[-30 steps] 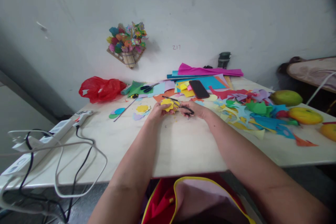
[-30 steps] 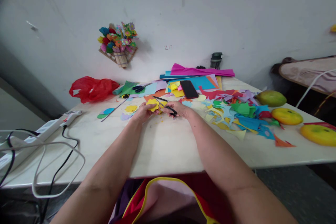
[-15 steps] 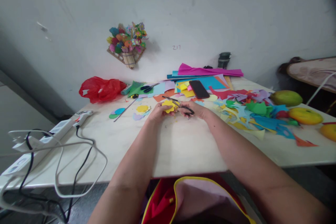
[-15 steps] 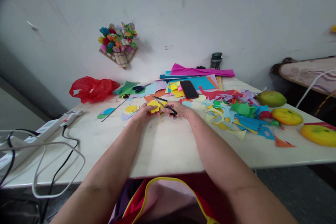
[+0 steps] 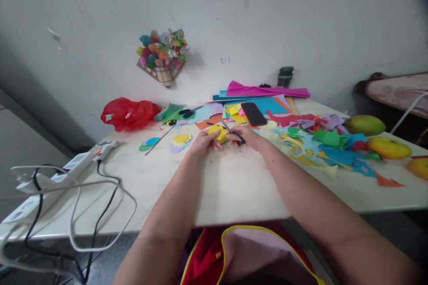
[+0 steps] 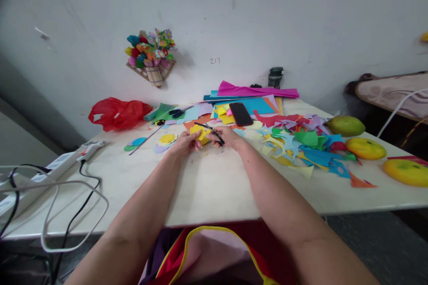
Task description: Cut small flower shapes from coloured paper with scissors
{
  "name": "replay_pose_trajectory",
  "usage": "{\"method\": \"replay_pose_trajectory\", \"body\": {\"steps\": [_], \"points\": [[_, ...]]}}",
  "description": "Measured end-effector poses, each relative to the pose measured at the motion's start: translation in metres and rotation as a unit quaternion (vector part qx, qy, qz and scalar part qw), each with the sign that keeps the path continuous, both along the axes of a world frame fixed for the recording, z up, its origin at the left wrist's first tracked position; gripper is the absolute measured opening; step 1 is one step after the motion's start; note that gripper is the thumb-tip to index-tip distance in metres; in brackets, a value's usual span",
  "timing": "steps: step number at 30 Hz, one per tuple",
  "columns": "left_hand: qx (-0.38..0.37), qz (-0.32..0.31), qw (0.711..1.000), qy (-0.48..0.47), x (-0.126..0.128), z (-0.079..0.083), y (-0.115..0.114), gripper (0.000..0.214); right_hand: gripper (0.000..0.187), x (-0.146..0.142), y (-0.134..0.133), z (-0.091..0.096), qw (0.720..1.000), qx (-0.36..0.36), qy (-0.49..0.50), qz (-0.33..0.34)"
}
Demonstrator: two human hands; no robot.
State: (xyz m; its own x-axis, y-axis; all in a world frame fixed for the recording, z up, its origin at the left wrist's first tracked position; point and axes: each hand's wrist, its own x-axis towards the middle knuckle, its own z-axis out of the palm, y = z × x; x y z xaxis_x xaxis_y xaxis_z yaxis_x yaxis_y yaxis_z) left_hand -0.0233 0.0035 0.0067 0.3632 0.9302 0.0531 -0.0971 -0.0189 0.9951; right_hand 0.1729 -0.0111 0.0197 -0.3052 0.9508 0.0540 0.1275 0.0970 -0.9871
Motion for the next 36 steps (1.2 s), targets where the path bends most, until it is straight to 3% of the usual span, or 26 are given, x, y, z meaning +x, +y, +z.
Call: {"method": "replay_pose_trajectory", "body": {"steps": [13, 17, 20, 24, 28, 33, 36], "points": [[0.059, 0.021, 0.997, 0.037, 0.001, -0.006, 0.006, 0.037, 0.035, 0.003, 0.013, -0.009, 0.995, 0.049, 0.085, -0.036], [0.116, 0.106, 0.983, 0.090, 0.008, -0.007, 0.009, 0.024, 0.037, 0.003, 0.013, -0.009, 0.992, 0.040, 0.113, -0.042], [0.204, 0.178, 0.950, 0.155, 0.014, -0.005, 0.009, 0.002, 0.039, 0.001, 0.012, -0.009, 0.991, 0.012, 0.119, -0.059], [0.304, 0.191, 0.907, 0.219, 0.020, -0.001, 0.006, 0.020, 0.037, -0.002, 0.011, -0.007, 0.988, -0.006, 0.128, -0.082], [0.309, 0.188, 0.904, 0.230, 0.023, 0.002, 0.001, 0.032, 0.036, -0.002, 0.010, -0.004, 0.983, 0.005, 0.150, -0.101], [0.311, 0.168, 0.900, 0.256, 0.026, 0.002, -0.002, 0.029, 0.035, -0.003, 0.009, -0.003, 0.982, -0.002, 0.142, -0.125], [0.307, 0.188, 0.899, 0.249, 0.027, -0.001, 0.000, 0.031, 0.029, -0.004, 0.008, -0.001, 0.984, -0.004, 0.122, -0.126]]}}
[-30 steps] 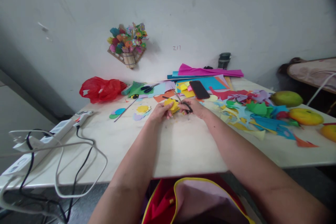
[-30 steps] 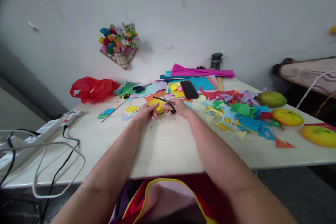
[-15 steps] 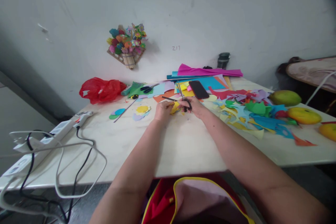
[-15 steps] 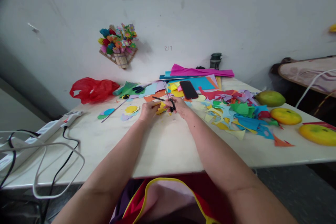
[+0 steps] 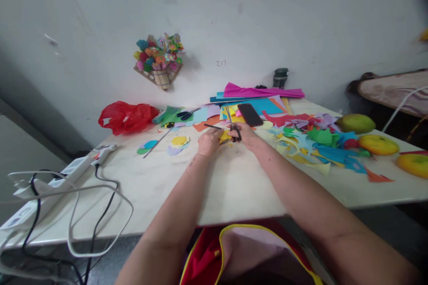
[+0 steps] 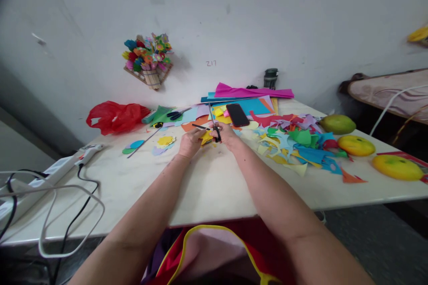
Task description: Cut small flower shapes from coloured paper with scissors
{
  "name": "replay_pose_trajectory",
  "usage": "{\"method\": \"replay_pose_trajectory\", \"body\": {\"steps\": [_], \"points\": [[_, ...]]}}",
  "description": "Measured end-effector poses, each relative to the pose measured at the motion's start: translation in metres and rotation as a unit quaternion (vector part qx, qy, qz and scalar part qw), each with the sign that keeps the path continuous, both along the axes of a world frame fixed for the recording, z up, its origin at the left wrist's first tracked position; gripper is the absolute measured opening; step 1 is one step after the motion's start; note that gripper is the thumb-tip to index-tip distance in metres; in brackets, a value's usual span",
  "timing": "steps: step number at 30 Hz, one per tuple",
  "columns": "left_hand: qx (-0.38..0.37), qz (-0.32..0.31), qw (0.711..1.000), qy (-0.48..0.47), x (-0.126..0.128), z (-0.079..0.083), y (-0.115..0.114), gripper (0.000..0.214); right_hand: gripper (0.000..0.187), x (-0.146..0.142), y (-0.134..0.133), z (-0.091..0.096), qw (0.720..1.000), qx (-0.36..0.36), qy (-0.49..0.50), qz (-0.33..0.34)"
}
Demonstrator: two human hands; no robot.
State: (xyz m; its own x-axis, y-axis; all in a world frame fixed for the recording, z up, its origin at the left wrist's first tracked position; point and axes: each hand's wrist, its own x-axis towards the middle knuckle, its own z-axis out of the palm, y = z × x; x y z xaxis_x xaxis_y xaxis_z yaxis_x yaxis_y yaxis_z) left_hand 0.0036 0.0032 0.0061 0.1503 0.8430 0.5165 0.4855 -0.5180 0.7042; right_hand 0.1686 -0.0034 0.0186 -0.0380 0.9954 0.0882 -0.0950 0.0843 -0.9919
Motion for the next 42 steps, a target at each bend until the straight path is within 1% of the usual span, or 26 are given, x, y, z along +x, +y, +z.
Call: {"method": "replay_pose_trajectory", "body": {"steps": [3, 5, 6, 7, 9, 11, 13, 15, 19, 22, 26, 28, 30, 33, 36, 40, 42], "points": [[-0.019, 0.040, 0.995, -0.087, -0.004, -0.004, 0.004, 0.028, 0.029, -0.001, -0.001, 0.001, 1.000, -0.002, 0.002, -0.010], [-0.090, 0.060, 0.983, -0.149, -0.008, -0.005, 0.005, 0.017, 0.030, -0.002, 0.000, 0.000, 1.000, 0.013, 0.007, -0.009], [-0.140, 0.047, 0.973, -0.179, -0.010, -0.004, 0.005, 0.021, 0.031, -0.002, 0.001, 0.000, 1.000, 0.025, 0.006, -0.005], [-0.180, 0.023, 0.960, -0.212, -0.011, -0.004, 0.004, 0.031, 0.032, -0.002, 0.001, -0.001, 0.999, 0.036, 0.001, 0.001], [-0.234, -0.033, 0.937, -0.255, -0.014, -0.003, 0.003, 0.043, 0.034, -0.001, 0.002, -0.003, 0.998, 0.052, -0.018, 0.018], [-0.267, -0.091, 0.922, -0.266, -0.015, -0.003, 0.000, 0.044, 0.036, -0.001, 0.001, -0.003, 0.996, 0.065, -0.036, 0.039], [-0.289, -0.131, 0.911, -0.263, -0.014, -0.004, -0.001, 0.042, 0.037, -0.001, 0.000, -0.003, 0.994, 0.074, -0.048, 0.058], [-0.296, -0.143, 0.905, -0.271, -0.014, -0.005, -0.001, 0.042, 0.038, -0.001, 0.000, -0.003, 0.994, 0.075, -0.049, 0.063], [-0.279, -0.148, 0.901, -0.296, -0.016, -0.007, 0.001, 0.041, 0.038, 0.000, 0.001, -0.003, 0.996, 0.068, -0.038, 0.035], [-0.280, -0.153, 0.902, -0.292, -0.017, -0.007, 0.001, 0.039, 0.037, 0.000, 0.002, -0.004, 0.996, 0.072, -0.036, 0.023], [-0.282, -0.159, 0.907, -0.271, -0.017, -0.008, 0.001, 0.034, 0.037, -0.002, 0.000, -0.003, 0.996, 0.070, -0.045, 0.042], [-0.274, -0.160, 0.907, -0.275, -0.016, -0.008, 0.001, 0.031, 0.037, -0.004, -0.002, -0.001, 0.995, 0.067, -0.049, 0.049], [-0.265, -0.159, 0.903, -0.300, -0.017, -0.008, 0.002, 0.030, 0.040, -0.005, -0.005, 0.000, 0.996, 0.058, -0.054, 0.048], [-0.250, -0.154, 0.885, -0.360, -0.018, -0.007, 0.003, 0.032, 0.041, -0.004, -0.006, 0.001, 0.995, 0.029, -0.076, 0.050], [-0.241, -0.147, 0.869, -0.406, -0.019, -0.007, 0.005, 0.035, 0.036, -0.001, -0.006, -0.002, 0.992, 0.012, -0.101, 0.075], [-0.239, -0.122, 0.860, -0.434, -0.020, -0.008, 0.006, 0.032, 0.030, 0.002, -0.005, -0.006, 0.984, 0.017, -0.123, 0.126], [-0.242, -0.112, 0.854, -0.446, -0.020, -0.008, 0.007, 0.030, 0.029, 0.001, -0.005, -0.006, 0.981, 0.014, -0.134, 0.138]]}}
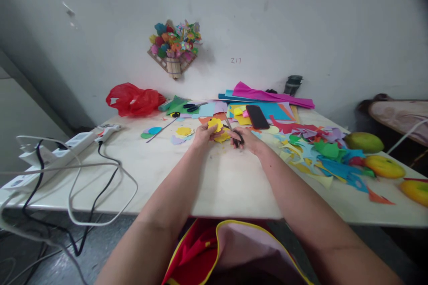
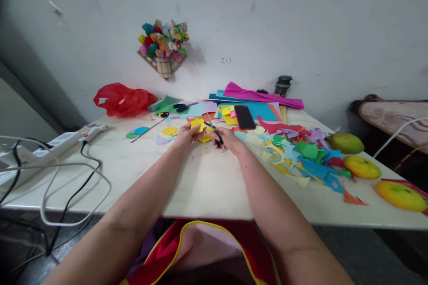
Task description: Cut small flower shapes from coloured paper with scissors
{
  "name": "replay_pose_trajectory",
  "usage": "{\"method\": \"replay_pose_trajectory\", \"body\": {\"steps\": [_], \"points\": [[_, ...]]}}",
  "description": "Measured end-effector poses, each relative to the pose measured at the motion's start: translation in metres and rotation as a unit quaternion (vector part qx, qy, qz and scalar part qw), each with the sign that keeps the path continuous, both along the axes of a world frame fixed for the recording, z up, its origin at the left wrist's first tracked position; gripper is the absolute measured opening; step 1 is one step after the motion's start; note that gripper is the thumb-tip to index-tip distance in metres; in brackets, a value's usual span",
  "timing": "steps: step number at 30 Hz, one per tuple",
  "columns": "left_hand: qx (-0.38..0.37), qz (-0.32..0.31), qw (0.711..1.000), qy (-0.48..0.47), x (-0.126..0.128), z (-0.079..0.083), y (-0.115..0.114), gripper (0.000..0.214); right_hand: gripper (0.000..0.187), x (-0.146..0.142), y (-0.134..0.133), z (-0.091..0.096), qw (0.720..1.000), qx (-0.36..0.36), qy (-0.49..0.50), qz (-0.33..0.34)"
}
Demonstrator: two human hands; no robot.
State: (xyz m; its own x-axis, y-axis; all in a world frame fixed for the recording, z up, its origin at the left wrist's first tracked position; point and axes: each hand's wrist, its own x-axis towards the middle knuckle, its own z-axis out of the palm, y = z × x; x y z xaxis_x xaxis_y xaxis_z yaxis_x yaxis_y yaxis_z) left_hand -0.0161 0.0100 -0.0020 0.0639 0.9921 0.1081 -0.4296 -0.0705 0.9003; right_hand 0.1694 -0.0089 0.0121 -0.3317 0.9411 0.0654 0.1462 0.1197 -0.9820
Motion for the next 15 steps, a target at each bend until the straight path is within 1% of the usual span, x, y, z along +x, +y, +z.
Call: {"method": "replay_pose_trajectory", "body": {"steps": [4, 9, 15], "points": [[-0.007, 0.015, 1.000, -0.027, 0.0024, 0.0017, -0.0005, 0.024, 0.026, -0.0040, -0.0021, 0.0005, 1.000, -0.015, -0.024, 0.004], [0.008, 0.040, 0.997, -0.062, 0.0065, 0.0047, -0.0018, 0.019, 0.023, -0.0077, -0.0018, -0.0020, 1.000, -0.020, -0.021, 0.000], [0.005, 0.040, 0.997, -0.068, 0.0096, 0.0058, -0.0024, 0.018, 0.023, -0.0103, -0.0019, -0.0031, 0.999, -0.022, -0.027, -0.018]]}}
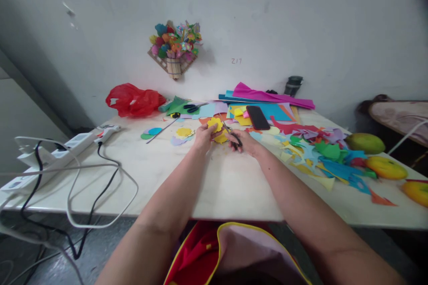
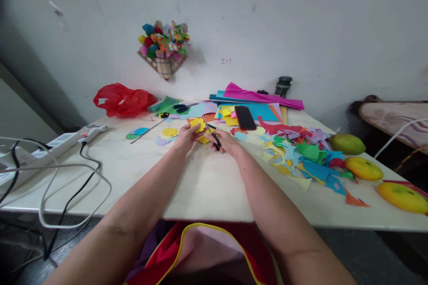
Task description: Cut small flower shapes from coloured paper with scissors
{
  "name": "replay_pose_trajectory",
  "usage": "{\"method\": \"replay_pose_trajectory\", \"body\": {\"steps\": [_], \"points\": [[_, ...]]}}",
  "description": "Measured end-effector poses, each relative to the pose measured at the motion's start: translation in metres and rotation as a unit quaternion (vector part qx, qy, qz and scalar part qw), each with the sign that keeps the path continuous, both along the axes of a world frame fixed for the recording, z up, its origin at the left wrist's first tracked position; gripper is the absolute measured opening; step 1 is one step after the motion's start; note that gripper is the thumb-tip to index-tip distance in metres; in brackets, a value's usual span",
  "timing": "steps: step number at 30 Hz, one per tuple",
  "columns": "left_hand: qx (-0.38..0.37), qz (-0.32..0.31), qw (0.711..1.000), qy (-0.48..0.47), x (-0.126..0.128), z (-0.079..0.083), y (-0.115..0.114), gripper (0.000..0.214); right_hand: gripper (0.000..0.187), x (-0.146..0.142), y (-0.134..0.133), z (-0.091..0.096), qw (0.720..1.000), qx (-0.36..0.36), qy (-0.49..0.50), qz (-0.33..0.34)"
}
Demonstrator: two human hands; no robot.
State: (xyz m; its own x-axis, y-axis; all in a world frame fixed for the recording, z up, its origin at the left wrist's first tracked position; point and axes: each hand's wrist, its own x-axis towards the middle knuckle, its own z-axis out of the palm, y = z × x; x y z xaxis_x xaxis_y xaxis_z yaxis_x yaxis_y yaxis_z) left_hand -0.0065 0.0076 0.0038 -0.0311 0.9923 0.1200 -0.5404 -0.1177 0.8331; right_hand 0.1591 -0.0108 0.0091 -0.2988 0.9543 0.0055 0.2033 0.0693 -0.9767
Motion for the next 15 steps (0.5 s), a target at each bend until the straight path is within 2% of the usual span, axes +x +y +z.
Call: {"method": "replay_pose_trajectory", "body": {"steps": [15], "points": [[-0.027, 0.000, 1.000, 0.010, 0.0037, 0.0043, -0.0037, 0.017, 0.026, -0.0021, 0.0027, -0.0050, 1.000, 0.010, -0.002, -0.014]]}}
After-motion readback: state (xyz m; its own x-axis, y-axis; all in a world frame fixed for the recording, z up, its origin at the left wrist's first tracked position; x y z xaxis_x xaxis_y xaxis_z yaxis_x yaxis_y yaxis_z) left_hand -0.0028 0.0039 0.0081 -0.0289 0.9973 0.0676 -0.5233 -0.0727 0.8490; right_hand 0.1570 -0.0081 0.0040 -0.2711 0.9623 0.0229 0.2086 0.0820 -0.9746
